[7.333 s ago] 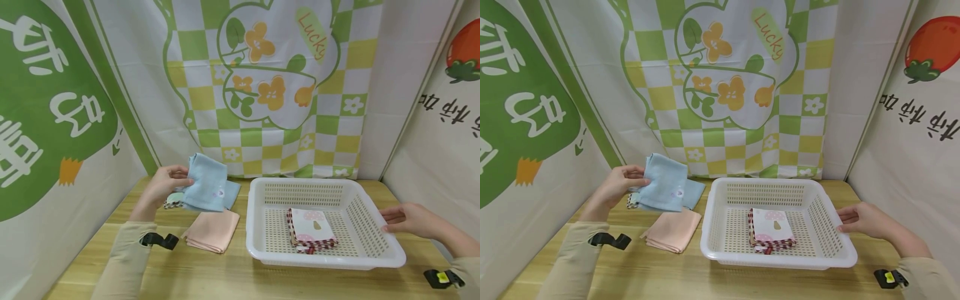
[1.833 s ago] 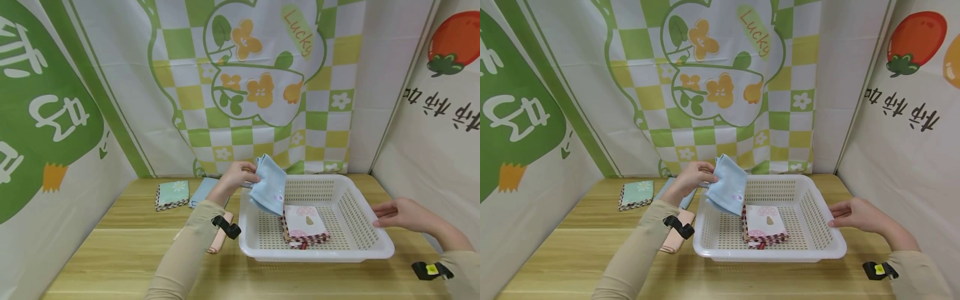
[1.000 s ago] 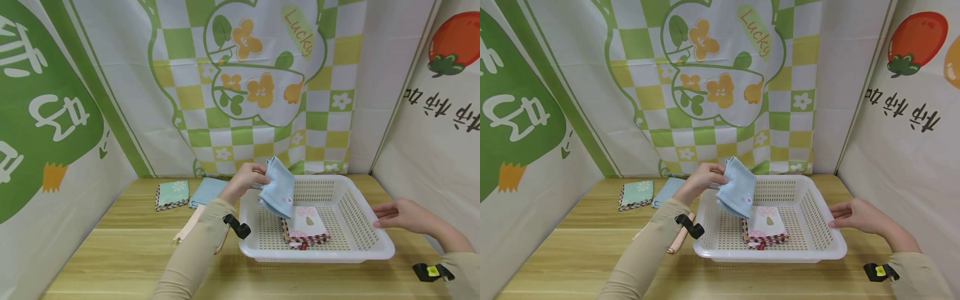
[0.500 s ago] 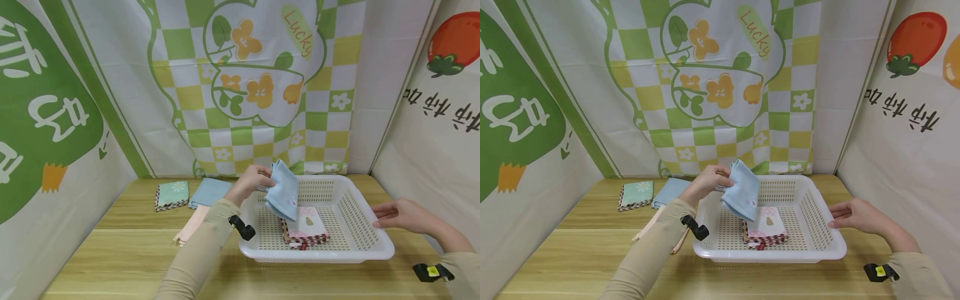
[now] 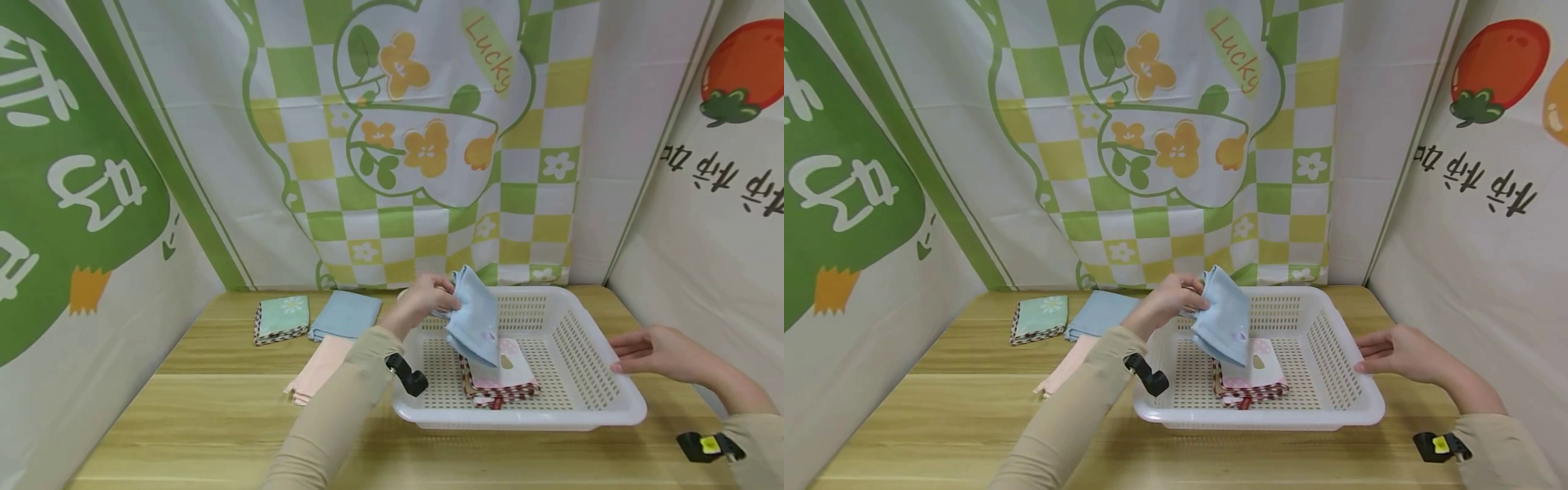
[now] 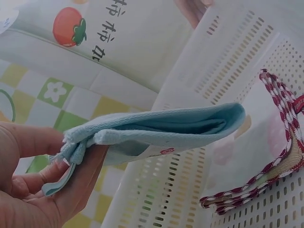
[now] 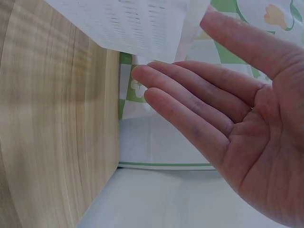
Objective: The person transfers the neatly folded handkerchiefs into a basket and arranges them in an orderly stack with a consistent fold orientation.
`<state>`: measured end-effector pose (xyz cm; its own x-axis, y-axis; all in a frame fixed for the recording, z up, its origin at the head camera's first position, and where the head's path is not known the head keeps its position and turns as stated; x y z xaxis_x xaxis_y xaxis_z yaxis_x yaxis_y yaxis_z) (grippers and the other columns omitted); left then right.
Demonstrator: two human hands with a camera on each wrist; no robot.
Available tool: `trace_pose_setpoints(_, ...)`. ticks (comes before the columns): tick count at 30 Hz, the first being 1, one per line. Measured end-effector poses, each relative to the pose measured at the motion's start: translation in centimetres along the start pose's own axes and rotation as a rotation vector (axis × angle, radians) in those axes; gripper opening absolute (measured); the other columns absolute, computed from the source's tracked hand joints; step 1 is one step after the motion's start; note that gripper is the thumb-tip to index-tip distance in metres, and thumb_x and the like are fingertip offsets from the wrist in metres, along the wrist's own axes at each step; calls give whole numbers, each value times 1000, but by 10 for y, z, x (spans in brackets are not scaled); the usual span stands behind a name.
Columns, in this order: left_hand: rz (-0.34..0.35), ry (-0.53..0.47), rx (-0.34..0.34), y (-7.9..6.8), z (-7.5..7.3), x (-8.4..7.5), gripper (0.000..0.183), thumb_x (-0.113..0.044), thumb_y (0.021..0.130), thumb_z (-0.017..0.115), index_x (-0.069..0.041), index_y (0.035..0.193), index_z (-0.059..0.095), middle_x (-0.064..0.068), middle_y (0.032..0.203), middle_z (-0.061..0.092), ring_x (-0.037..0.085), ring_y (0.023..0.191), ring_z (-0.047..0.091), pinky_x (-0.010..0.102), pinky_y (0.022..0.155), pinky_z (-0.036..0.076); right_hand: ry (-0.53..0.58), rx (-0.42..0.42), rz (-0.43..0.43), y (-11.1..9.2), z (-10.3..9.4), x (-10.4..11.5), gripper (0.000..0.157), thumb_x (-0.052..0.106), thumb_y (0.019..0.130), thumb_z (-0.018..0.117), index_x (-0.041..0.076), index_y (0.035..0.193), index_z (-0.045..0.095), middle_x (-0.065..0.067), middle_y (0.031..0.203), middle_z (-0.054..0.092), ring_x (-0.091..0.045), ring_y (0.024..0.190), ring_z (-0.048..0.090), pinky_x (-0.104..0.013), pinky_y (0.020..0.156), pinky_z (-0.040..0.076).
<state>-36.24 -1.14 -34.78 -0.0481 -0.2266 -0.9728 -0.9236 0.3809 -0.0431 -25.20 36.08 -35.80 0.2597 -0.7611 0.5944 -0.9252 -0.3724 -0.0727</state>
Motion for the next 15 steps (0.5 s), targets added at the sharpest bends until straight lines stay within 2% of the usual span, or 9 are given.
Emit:
trace_pose_setpoints(6, 10, -20, 16, 2, 6, 1, 18, 7, 74, 70, -1, 83, 57, 4, 86, 52, 15, 71, 56, 27, 65, 52, -12, -7, -3, 0, 0, -1, 56, 27, 85, 70, -13, 121, 56, -23, 111, 67, -1, 84, 68, -20, 69, 54)
trace_pose_setpoints(12, 4, -11, 17, 4, 13, 1, 18, 6, 74, 70, -2, 84, 57, 5, 89, 53, 15, 71, 57, 41, 78, 55, 1, -2, -1, 0, 0, -1, 56, 27, 86, 70, -13, 122, 56, -23, 110, 67, -1, 84, 68, -20, 69, 54)
trace_pose_setpoints(15, -7, -20, 27, 6, 18, 1, 19, 7, 74, 69, -2, 85, 57, 4, 92, 52, 14, 72, 56, 39, 78, 55, -1, 0, -3, 0, 0, -1, 56, 27, 86, 70, -13, 122, 56, -23, 111, 67, -1, 84, 67, -20, 69, 54)
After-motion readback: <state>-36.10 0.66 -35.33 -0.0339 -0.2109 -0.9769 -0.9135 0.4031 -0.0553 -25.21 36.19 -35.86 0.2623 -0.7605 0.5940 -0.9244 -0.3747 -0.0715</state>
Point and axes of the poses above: each hand's wrist, its own y-axis towards the middle knuckle, its own z-axis out of the palm, x = y × z, the point moved 2 cm from there along y, towards the middle knuckle
